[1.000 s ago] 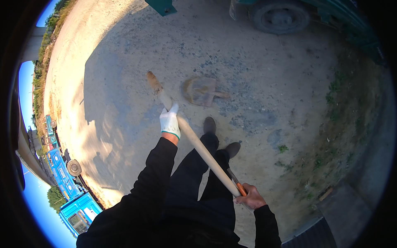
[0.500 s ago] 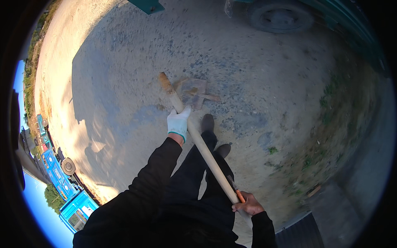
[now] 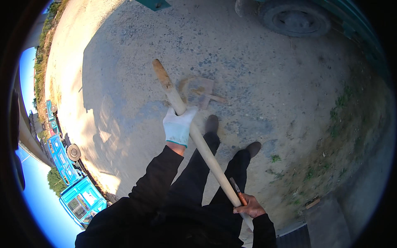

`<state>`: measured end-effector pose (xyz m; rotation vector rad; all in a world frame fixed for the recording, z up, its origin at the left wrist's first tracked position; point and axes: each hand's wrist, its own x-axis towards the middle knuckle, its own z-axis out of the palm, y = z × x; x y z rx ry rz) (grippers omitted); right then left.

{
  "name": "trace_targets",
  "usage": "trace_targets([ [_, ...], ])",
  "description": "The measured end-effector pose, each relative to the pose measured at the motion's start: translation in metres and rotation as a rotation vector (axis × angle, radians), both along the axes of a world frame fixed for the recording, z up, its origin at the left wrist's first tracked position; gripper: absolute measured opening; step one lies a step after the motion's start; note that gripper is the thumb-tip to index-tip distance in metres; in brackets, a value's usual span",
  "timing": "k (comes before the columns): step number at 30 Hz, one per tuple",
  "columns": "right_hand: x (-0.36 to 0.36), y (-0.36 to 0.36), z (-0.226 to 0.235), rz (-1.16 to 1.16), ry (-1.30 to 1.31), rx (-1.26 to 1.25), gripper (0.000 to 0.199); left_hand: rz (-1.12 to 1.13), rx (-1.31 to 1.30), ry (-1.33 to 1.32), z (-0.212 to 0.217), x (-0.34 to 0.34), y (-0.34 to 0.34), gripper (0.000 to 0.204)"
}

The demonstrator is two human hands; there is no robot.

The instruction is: The person uses pliers to scrape and clean the metal blade of a shovel, repeatedly rotating the tool to access different areas. The person holds the shovel with one hand while manipulating the pliers with the other, focusing on removing debris from the blade surface.

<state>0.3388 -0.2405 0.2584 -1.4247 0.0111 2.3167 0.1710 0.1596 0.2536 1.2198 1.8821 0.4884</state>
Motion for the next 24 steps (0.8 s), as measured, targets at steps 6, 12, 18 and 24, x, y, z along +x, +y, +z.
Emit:
trace_targets([
  [6,0.030,0.003,0.013,-0.002,-0.059,-0.055,0.070,0.128,0.040,-0.100,-0.019,0.018,-0.004,0.045],
  [12,0.047,0.059,0.015,0.004,-0.166,0.070,0.050,0.359,-0.250,-0.541,-0.095,0.009,0.018,0.039],
  [18,0.038,0.119,-0.004,-0.070,-0.147,0.199,0.047,0.513,-0.452,-0.825,-0.137,0.011,-0.021,0.039],
  [24,0.009,0.163,-0.035,-0.068,-0.193,0.190,0.036,0.611,-0.551,-0.875,-0.148,0.020,-0.085,0.034],
])
